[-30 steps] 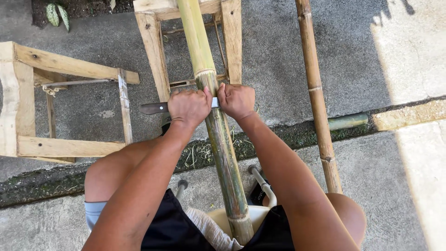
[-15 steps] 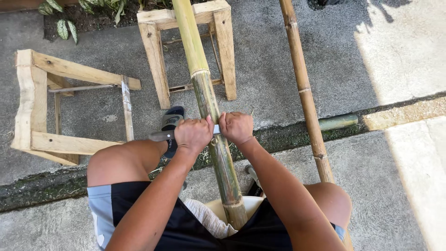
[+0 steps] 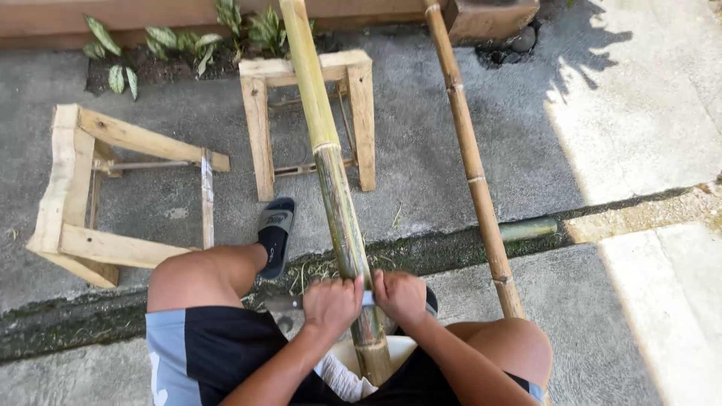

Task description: Scraping the outer layer of a bamboo pole using a knife while it rests on a wooden stand.

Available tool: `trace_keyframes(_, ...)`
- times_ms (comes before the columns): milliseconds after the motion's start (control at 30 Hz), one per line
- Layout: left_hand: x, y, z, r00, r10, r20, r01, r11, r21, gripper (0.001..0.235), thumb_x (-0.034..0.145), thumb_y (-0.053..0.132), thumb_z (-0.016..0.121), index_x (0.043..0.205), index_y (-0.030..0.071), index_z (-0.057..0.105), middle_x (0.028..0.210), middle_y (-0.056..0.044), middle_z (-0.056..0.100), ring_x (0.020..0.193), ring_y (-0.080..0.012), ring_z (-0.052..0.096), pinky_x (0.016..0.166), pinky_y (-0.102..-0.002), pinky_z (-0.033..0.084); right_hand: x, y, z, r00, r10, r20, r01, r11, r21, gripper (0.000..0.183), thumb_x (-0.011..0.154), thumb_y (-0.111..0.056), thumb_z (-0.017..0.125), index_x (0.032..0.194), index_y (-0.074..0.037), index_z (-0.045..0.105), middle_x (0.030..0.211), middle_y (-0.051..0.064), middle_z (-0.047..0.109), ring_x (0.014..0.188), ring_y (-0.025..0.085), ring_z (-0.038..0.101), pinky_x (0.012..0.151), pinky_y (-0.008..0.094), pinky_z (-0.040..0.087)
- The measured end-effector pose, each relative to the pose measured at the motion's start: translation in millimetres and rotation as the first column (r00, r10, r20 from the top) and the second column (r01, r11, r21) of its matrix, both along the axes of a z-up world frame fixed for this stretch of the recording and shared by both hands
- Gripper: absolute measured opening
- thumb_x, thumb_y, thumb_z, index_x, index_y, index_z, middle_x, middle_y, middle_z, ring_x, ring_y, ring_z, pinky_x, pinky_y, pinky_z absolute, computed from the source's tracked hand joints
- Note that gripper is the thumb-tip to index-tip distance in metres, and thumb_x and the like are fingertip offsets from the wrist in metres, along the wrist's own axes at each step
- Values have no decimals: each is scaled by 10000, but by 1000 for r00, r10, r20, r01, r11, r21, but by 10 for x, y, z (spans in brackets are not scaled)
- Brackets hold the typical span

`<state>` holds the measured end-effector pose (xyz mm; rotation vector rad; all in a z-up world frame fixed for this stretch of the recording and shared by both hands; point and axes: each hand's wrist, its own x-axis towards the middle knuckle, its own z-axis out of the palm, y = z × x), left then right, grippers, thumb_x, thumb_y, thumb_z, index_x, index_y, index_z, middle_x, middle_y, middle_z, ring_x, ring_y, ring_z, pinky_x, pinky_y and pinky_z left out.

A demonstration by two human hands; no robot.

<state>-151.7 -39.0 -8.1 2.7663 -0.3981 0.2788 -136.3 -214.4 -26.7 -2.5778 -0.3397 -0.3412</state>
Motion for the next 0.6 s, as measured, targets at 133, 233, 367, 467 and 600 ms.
trace_keyframes(133,529,103,334,940,115,-322,-116,993,15,618,1037,447,439,609,116,738,586,-169,697,505,-328,673,534,-448,533,450,188,201,997,-37,-72,39,999,28,501,942,-374,619,524,-101,586,535,122,619,450,314,606,439,448,466)
trace_keyframes(233,1118,250,264,954,121,-274,-117,993,32,609,1008,460,428,627,111,751,567,-174,684,497,-345,677,493,-468,521,1067,352,178,989,-40,-139,39,999,-7,544,950,-425,601,510,-104,593,504,121,606,416,306,582,431,441,454)
trace_keyframes(367,2069,457,262,927,143,-346,-75,976,204,714,1093,456,329,596,120,716,553,-110,679,460,-279,649,491,-446,516,1925,591,25,990,-79,-113,81,997,12,556,1030,-396,499,563,-121,624,505,118,606,396,307,560,459,450,460)
trace_keyframes(467,2714,608,269,961,141,-237,-70,956,286,696,1081,433,339,567,147,711,537,-95,679,450,-261,625,522,-447,516,2576,736,-74,992,-77,99,76,997,19,530,1032,-356,527,577,-102,628,576,146,633,456,340,594,497,466,482)
trace_keyframes(600,3266,734,327,999,30,32,-40,919,391,616,1023,380,414,526,187,721,531,-88,688,499,-263,651,636,-455,527,3137,868,-62,973,-94,210,86,995,47,487,1020,-301,573,584,-91,629,589,154,635,490,359,606,516,474,486)
